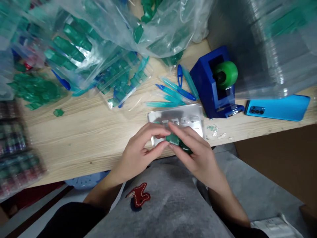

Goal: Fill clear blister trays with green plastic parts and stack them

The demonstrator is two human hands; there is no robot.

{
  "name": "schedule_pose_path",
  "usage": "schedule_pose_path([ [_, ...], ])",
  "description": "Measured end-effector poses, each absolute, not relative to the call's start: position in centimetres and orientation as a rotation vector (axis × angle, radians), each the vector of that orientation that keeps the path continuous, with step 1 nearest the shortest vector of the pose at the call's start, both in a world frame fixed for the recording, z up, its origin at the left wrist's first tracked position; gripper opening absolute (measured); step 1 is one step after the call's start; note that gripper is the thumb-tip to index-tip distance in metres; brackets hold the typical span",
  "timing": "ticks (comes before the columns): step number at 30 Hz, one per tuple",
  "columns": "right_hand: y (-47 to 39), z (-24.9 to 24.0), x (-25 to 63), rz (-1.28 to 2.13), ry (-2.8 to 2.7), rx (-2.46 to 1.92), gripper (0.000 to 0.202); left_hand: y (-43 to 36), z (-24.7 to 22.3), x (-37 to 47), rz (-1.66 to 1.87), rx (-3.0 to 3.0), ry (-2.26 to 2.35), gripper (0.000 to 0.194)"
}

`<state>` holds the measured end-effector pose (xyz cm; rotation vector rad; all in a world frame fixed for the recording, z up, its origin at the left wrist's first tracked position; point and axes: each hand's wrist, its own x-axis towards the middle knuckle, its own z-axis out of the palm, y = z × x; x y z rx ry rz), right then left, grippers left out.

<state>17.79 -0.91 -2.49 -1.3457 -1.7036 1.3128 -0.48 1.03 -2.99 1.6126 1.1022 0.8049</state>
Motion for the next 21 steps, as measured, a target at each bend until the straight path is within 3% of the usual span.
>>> schedule_pose_path([
  [4, -0.9, -2.4, 17.9, 1.308, -1.577, -1.348, 0.041, 0.8, -3.1, -0.6, 0.856, 1.522, 1.044, 0.026],
  [10, -0.9, -2.0, 17.6, 1.222, -1.56, -1.328, 0.041, 0.8, -2.6, 0.1, 0.972, 1.403, 1.053, 0.022],
  [14, -0.7, -1.7, 17.7, 1.193, -1.45, -1.365, 0.025, 0.8, -2.5, -0.3, 0.952, 1.367, 1.117, 0.017],
  [18, -0.7, -2.1, 18.3, 1.136, -1.371, -1.467, 0.016, 1.3, -2.9, -1.4, 0.909, 1.7, 1.297, 0.017],
  [21, -0.8, -2.9, 19.0, 1.053, -1.329, -1.562, 0.015, 2.0, -3.2, -1.8, 0.653, 2.117, 1.349, 0.021],
])
